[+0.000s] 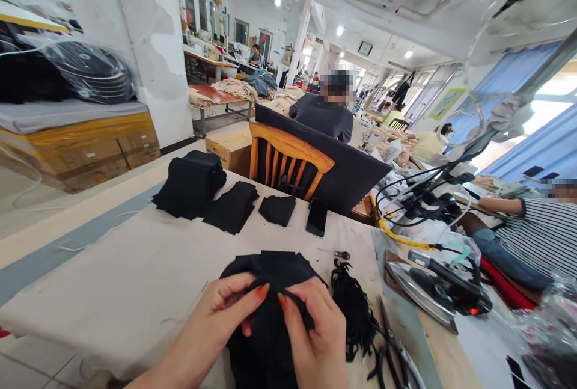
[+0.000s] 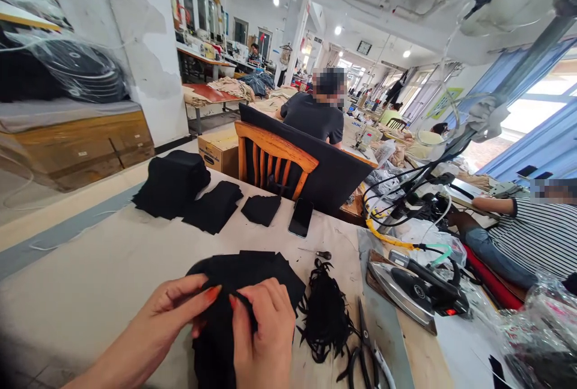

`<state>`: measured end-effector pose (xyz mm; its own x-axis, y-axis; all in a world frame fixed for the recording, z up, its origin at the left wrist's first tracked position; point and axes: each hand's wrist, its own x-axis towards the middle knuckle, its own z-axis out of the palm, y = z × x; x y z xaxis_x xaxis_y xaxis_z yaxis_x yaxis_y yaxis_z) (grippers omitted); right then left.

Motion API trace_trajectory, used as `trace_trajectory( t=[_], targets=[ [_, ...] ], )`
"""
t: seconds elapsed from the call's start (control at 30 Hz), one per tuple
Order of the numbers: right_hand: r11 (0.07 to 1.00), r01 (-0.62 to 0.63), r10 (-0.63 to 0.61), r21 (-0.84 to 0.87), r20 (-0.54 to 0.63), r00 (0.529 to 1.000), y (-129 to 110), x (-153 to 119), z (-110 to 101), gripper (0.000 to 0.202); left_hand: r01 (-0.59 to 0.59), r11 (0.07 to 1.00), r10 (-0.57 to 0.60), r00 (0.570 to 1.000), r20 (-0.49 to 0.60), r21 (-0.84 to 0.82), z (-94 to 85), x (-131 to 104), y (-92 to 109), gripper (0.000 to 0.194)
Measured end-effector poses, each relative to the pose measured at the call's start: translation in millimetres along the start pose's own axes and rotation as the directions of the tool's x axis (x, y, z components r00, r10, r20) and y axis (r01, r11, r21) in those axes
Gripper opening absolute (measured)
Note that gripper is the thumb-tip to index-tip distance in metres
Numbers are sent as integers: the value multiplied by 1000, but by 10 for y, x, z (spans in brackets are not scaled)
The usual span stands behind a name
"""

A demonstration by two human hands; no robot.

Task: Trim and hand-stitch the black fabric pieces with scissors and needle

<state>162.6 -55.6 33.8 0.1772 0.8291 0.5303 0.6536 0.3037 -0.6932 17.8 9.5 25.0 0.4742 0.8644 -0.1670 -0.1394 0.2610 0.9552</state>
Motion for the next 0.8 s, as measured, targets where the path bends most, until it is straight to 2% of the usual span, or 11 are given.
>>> trace_trajectory(
  t=[0.1,0.23,0.3,0.37,0.43,0.47,0.53,0.6,0.63,0.67,0.8],
  targets=[
    [1000,22,-22,-1,-30,999,-11,-5,18,13,2,994,-3,1000,-10,-110,-8,-28,14,16],
    [997,57,-56,44,-19,998,-45,-8,43,15,23,988,-26,999,-20,-156,-14,-57,10,19],
    [997,67,-65,35,-37,997,-55,-34,77,18,-2,999,0,999,-37,-41,-19,-72,-2,22],
    [997,71,-71,0,-83,994,-62,-74,120,17,-109,976,122,991,-60,189,-34,-93,-9,20],
    [998,67,-69,-20,-117,991,-71,-107,157,16,-284,853,325,946,-19,438,-63,-119,-8,11],
    [998,60,-61,-14,-122,991,-78,-114,167,15,-375,763,427,904,25,527,-82,-131,-5,9],
    [999,32,-28,28,-109,994,-92,-110,170,16,-518,600,574,810,123,609,-123,-146,12,20],
    [996,25,-18,83,-82,997,-103,-82,149,17,-592,515,634,750,189,620,-151,-144,48,26],
    [994,26,-19,107,-65,998,-107,-65,134,19,-598,520,627,752,203,610,-156,-137,74,24],
    [991,29,-22,129,-51,998,-108,-47,118,21,-581,557,593,779,206,593,-156,-125,102,21],
    [978,-8,16,211,-35,999,-108,7,70,21,-339,836,304,941,150,431,-128,-53,181,20]
  ],
)
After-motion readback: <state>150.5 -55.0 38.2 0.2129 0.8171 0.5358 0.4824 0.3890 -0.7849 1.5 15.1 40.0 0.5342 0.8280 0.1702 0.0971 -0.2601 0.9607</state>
